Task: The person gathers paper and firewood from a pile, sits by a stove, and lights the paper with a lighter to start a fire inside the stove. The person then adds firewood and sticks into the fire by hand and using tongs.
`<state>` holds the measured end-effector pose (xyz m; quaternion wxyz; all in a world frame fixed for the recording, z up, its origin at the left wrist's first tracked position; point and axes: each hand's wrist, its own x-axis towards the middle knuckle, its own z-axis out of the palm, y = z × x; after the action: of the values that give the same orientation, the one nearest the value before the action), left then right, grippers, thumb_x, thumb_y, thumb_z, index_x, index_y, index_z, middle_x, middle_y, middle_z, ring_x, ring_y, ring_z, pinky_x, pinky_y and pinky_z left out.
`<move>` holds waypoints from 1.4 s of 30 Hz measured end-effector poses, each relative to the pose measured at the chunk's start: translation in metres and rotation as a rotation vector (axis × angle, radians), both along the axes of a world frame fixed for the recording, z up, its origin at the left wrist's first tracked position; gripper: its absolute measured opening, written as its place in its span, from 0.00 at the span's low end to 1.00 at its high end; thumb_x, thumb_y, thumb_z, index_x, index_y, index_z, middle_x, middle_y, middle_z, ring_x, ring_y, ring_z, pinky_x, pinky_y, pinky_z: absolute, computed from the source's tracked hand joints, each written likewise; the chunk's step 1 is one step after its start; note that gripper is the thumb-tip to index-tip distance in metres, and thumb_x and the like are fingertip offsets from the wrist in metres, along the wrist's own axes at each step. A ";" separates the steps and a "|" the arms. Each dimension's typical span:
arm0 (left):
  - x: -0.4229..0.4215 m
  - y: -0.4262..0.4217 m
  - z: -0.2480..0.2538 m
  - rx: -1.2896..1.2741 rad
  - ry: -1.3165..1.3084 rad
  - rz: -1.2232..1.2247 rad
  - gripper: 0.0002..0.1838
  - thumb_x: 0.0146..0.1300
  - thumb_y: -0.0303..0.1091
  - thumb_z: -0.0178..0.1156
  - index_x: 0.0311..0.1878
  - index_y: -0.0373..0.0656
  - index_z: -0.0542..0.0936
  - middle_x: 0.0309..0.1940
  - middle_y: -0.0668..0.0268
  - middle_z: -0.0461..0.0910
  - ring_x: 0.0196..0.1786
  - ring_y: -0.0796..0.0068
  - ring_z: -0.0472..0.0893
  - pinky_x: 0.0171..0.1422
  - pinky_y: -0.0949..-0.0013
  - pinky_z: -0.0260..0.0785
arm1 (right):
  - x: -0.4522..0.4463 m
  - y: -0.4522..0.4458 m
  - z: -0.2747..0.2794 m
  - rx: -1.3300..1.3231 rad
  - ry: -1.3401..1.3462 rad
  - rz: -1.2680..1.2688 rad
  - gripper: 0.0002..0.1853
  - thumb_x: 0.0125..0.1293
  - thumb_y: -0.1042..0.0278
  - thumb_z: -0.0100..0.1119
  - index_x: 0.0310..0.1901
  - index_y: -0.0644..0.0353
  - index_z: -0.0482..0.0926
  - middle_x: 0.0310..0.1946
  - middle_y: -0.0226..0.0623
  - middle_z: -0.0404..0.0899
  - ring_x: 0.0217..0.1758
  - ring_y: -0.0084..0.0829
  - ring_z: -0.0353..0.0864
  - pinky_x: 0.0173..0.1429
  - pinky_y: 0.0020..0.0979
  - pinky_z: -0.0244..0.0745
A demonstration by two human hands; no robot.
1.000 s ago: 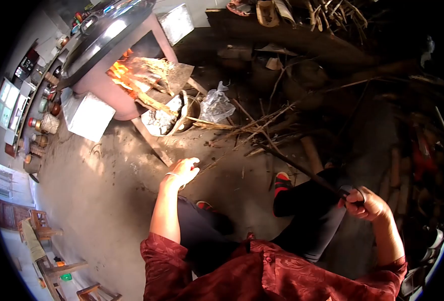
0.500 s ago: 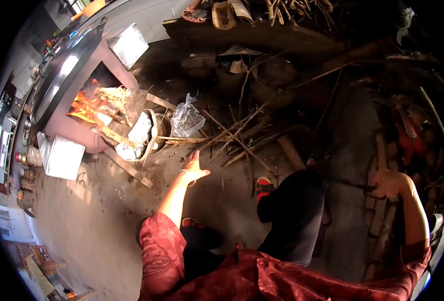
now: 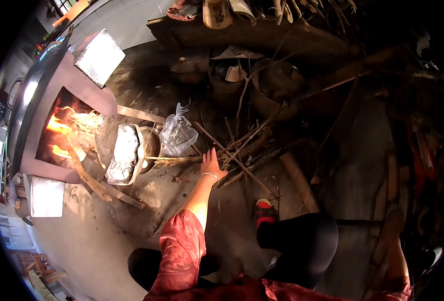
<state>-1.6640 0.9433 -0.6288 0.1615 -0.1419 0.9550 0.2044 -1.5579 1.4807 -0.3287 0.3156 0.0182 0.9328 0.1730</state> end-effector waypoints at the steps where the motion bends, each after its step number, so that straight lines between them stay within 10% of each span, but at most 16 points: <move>1: 0.000 -0.002 -0.010 -0.001 -0.025 -0.006 0.58 0.42 0.43 0.72 0.71 0.46 0.43 0.69 0.57 0.49 0.71 0.56 0.50 0.72 0.59 0.50 | -0.003 -0.009 0.000 -0.058 0.067 0.001 0.17 0.45 0.64 0.64 0.39 0.59 0.76 0.38 0.41 0.72 0.45 0.39 0.72 0.48 0.37 0.67; 3: 0.003 -0.004 -0.025 -0.004 -0.076 -0.020 0.57 0.43 0.44 0.71 0.71 0.47 0.44 0.67 0.57 0.54 0.69 0.57 0.54 0.71 0.60 0.52 | -0.009 -0.030 -0.002 -0.187 0.205 0.027 0.20 0.45 0.64 0.64 0.41 0.58 0.75 0.42 0.42 0.71 0.48 0.40 0.70 0.51 0.38 0.65; 8: 0.024 0.000 -0.016 -0.116 0.042 -0.097 0.17 0.57 0.39 0.61 0.46 0.40 0.75 0.43 0.58 0.72 0.49 0.56 0.72 0.53 0.58 0.69 | -0.039 -0.108 -0.014 -0.553 0.531 0.255 0.26 0.46 0.65 0.64 0.49 0.58 0.71 0.51 0.44 0.66 0.56 0.42 0.66 0.58 0.40 0.61; 17: 0.111 -0.031 0.064 -0.016 0.287 -0.172 0.12 0.60 0.37 0.55 0.45 0.44 0.67 0.37 0.54 0.78 0.40 0.47 0.77 0.41 0.50 0.69 | -0.119 -0.303 -0.095 -0.704 0.627 1.145 0.46 0.43 0.64 0.69 0.66 0.53 0.56 0.68 0.44 0.51 0.71 0.41 0.51 0.72 0.43 0.48; 23: 0.187 -0.081 0.127 -0.188 0.276 -0.091 0.13 0.61 0.38 0.53 0.47 0.45 0.68 0.38 0.53 0.77 0.41 0.47 0.77 0.42 0.51 0.70 | -0.133 -0.322 -0.087 -0.763 1.000 0.854 0.47 0.41 0.68 0.68 0.66 0.52 0.54 0.67 0.45 0.53 0.70 0.43 0.52 0.71 0.44 0.46; 28: 0.250 -0.114 0.165 -0.173 0.364 -0.084 0.14 0.61 0.36 0.54 0.48 0.42 0.69 0.42 0.54 0.77 0.44 0.49 0.77 0.46 0.53 0.70 | -0.140 -0.319 -0.089 -0.759 0.741 0.682 0.52 0.45 0.58 0.69 0.69 0.48 0.46 0.67 0.37 0.54 0.71 0.35 0.51 0.72 0.44 0.44; 32: 0.282 -0.119 0.181 -0.160 0.323 -0.001 0.16 0.62 0.37 0.53 0.51 0.42 0.69 0.46 0.54 0.75 0.50 0.51 0.75 0.53 0.56 0.68 | -0.127 -0.324 -0.102 -0.743 0.789 0.912 0.12 0.49 0.57 0.62 0.33 0.52 0.78 0.32 0.31 0.76 0.48 0.33 0.70 0.65 0.44 0.52; 37: 0.254 -0.085 0.205 0.170 0.206 0.155 0.24 0.67 0.41 0.46 0.63 0.41 0.62 0.58 0.48 0.68 0.62 0.52 0.67 0.63 0.60 0.60 | -0.059 -0.403 -0.105 -0.766 0.879 1.290 0.01 0.47 0.65 0.56 0.22 0.47 0.74 0.24 0.23 0.72 0.36 0.28 0.71 0.44 0.31 0.64; 42: 0.208 -0.045 0.233 0.318 -0.018 0.244 0.19 0.68 0.44 0.44 0.51 0.38 0.71 0.37 0.56 0.77 0.41 0.65 0.78 0.51 0.66 0.68 | -0.001 -0.428 -0.106 -1.006 0.752 1.324 0.06 0.49 0.65 0.54 0.28 0.55 0.76 0.27 0.29 0.75 0.38 0.31 0.72 0.44 0.31 0.66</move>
<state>-1.4564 0.8983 -0.3953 0.1643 -0.2309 0.8850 0.3694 -1.5591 1.0522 -0.4346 -0.2022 -0.6055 0.7594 -0.1259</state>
